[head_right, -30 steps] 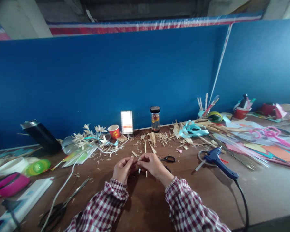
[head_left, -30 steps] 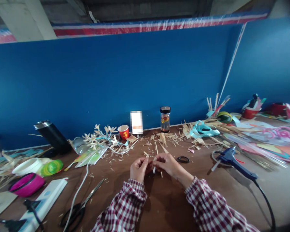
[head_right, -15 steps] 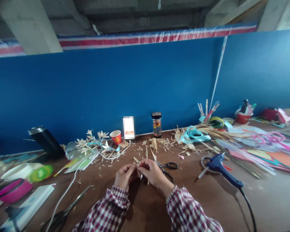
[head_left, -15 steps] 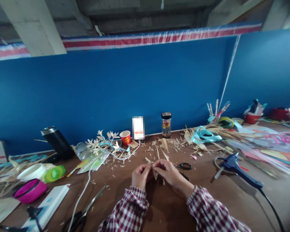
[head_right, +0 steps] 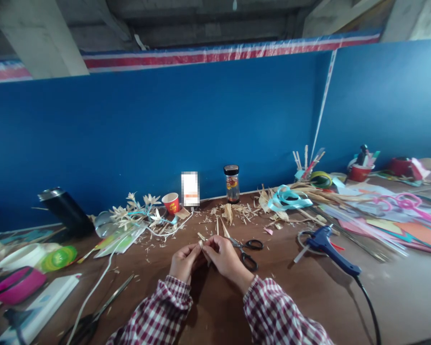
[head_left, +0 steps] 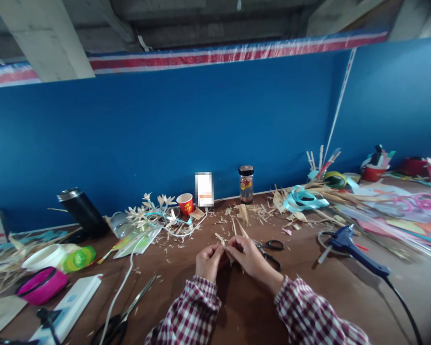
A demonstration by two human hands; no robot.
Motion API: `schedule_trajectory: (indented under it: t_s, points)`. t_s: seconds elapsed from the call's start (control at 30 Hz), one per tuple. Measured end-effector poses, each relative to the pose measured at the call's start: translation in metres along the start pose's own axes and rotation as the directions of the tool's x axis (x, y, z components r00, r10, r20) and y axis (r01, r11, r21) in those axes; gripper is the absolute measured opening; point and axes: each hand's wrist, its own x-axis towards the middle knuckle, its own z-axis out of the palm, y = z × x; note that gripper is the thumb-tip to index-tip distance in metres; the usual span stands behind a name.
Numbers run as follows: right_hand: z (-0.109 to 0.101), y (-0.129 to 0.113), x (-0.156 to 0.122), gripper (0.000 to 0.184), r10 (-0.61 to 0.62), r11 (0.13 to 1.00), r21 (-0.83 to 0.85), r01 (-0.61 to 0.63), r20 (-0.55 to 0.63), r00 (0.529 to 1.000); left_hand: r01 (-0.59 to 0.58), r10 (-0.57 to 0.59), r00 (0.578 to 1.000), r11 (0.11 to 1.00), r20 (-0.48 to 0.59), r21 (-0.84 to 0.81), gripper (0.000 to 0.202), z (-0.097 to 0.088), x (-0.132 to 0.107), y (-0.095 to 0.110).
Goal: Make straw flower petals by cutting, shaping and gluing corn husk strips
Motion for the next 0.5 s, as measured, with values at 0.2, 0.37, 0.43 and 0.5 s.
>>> schedule_trajectory:
  t_s: [0.2, 0.37, 0.43, 0.5]
  points:
    - [0.0021, 0.0021, -0.0019, 0.012, -0.060, 0.992, -0.117, 0.055, -0.046, 0.997, -0.035, 0.034, 0.999, 0.998, 0.005, 0.054, 0.036, -0.0044, 0.0036, -0.0048]
    - [0.0025, 0.0029, -0.0028, 0.012, -0.077, 0.986, -0.151, 0.068, -0.053, 0.996, -0.032, 0.030, 0.999, 0.996, 0.022, 0.086, 0.036, -0.0039, 0.0025, -0.0042]
    - [0.0020, 0.0017, -0.0032, 0.011, -0.083, 0.982, -0.173, 0.071, -0.062, 0.995, -0.032, 0.031, 0.999, 0.996, 0.023, 0.089, 0.035, -0.0040, 0.0027, -0.0044]
    - [0.0018, 0.0002, -0.0035, 0.011, -0.084, 0.979, -0.193, 0.069, -0.067, 0.994, -0.031, 0.028, 0.999, 0.996, 0.036, 0.088, 0.034, -0.0047, 0.0032, -0.0047]
